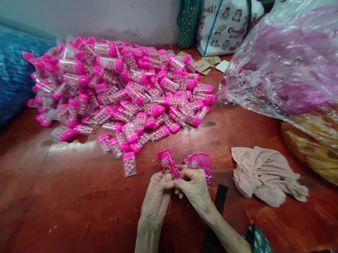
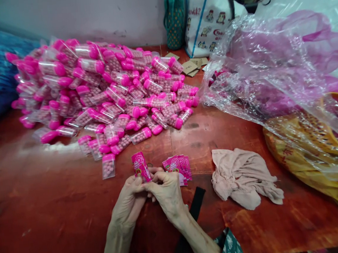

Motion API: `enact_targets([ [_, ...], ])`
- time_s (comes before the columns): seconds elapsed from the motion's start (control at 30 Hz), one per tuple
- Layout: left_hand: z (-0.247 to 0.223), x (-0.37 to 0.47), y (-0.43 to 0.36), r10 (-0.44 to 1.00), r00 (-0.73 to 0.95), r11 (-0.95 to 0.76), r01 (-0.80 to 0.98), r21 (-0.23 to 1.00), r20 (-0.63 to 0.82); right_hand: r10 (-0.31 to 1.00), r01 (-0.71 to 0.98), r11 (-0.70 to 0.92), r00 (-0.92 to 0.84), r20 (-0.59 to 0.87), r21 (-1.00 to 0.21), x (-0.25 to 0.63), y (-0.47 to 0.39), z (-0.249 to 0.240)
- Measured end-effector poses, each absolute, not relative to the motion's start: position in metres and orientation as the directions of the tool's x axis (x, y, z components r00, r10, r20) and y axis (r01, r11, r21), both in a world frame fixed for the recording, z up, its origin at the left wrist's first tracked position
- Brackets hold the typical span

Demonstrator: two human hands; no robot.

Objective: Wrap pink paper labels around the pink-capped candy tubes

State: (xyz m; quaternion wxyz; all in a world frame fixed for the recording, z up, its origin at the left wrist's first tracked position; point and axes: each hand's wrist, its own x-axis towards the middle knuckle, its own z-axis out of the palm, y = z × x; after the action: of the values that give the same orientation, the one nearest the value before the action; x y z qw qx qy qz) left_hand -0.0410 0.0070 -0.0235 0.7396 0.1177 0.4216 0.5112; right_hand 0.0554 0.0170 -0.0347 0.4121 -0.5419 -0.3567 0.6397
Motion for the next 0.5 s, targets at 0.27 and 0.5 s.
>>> enact_targets([
  [0.27,-0.021,-0.047,0.003,0.861,-0.033,0.356,-0.672,0.649,-0.507,0.938,0.003,-0.304,-0.173,-0.300,-0.953,0.060,0.019,-0.026],
  [0.5,-0.015,-0.154,-0.060,0.549,-0.627,0.190,-0.550,0.813,-0.552,0.997,0.358,-0.074,0.021,-0.071,-0.931,0.115,0.017,-0.008],
])
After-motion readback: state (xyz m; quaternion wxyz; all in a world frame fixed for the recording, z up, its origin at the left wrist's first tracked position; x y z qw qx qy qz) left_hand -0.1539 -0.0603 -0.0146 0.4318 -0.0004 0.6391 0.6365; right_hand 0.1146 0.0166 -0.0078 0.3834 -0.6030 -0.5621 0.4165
